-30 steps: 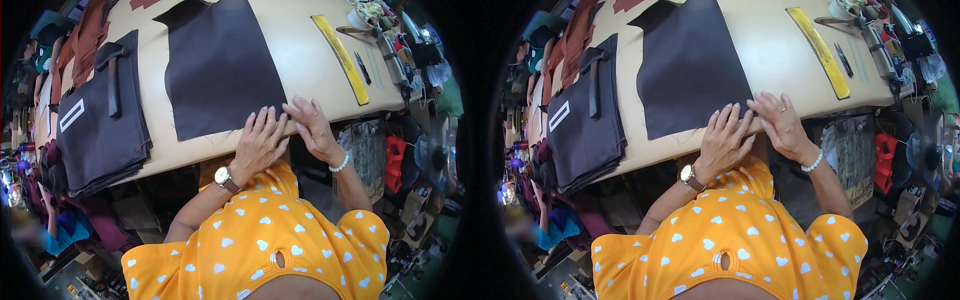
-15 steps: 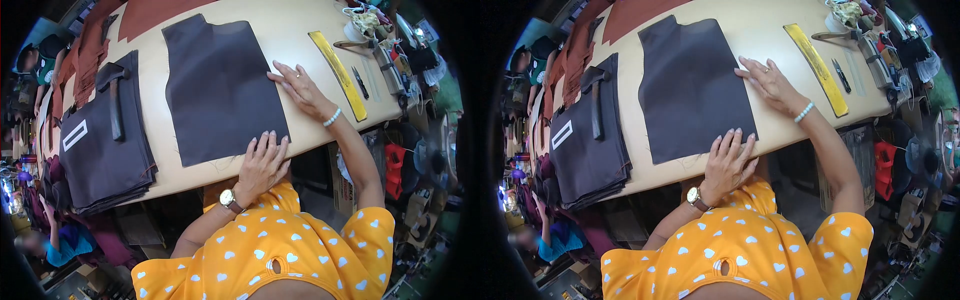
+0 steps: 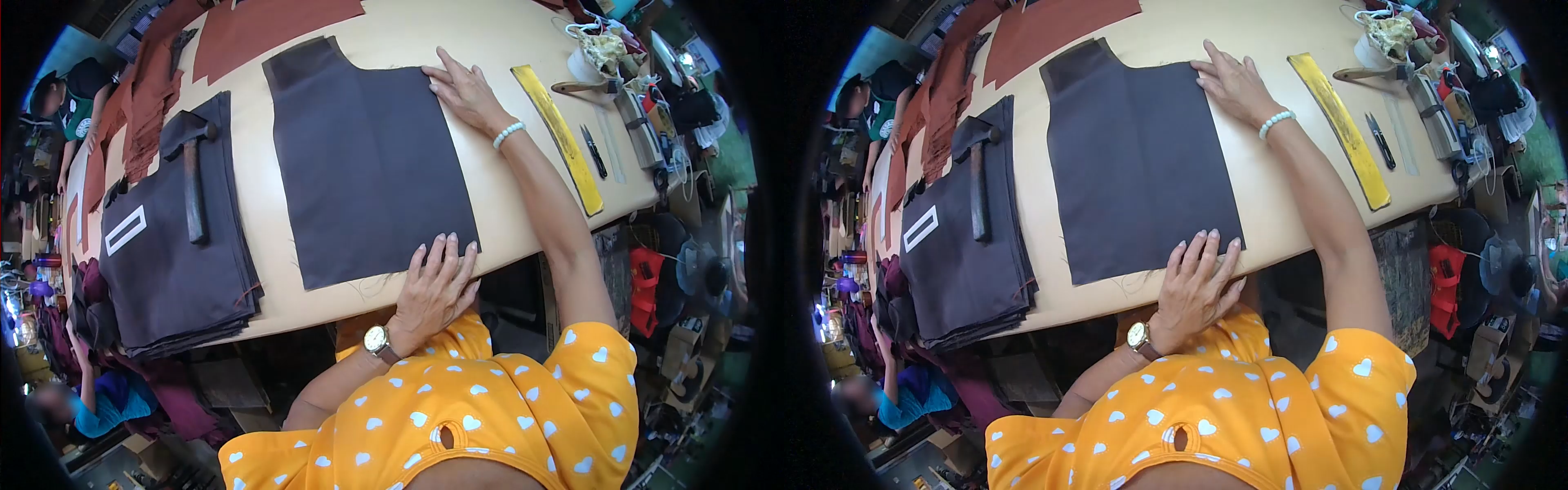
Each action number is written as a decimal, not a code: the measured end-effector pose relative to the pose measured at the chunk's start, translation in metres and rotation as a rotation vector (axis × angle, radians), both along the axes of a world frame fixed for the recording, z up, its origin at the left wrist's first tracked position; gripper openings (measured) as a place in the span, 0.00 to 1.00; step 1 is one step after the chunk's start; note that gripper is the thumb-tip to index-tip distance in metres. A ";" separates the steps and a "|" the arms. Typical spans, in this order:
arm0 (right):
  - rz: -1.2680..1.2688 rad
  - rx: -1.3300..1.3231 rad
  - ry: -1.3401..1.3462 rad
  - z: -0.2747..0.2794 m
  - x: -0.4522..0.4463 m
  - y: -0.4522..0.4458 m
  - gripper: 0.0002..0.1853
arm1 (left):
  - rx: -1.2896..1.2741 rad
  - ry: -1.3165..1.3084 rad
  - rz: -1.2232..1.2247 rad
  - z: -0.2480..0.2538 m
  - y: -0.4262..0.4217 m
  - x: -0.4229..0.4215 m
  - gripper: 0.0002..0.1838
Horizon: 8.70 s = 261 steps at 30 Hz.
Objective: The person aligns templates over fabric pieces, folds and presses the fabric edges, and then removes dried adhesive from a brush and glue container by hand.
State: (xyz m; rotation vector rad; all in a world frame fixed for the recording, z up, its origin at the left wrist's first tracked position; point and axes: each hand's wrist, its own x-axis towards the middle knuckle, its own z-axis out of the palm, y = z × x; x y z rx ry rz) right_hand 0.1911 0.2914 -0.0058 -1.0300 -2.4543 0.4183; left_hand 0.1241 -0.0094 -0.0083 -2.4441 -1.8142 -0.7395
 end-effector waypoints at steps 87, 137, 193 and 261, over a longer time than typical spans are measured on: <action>-0.070 -0.857 0.735 0.032 0.025 -0.137 0.26 | -0.685 -1.284 -0.202 0.026 0.146 -0.102 0.10; -0.455 -0.621 0.994 0.021 0.127 -0.152 0.16 | -0.724 -1.264 -0.123 0.025 0.145 -0.107 0.10; -0.215 -0.982 0.812 0.034 0.025 -0.143 0.12 | -0.734 -1.276 -0.170 0.031 0.143 -0.106 0.10; -0.068 -0.700 0.838 0.013 -0.060 -0.209 0.21 | -0.187 -1.123 0.530 0.046 0.010 -0.087 0.10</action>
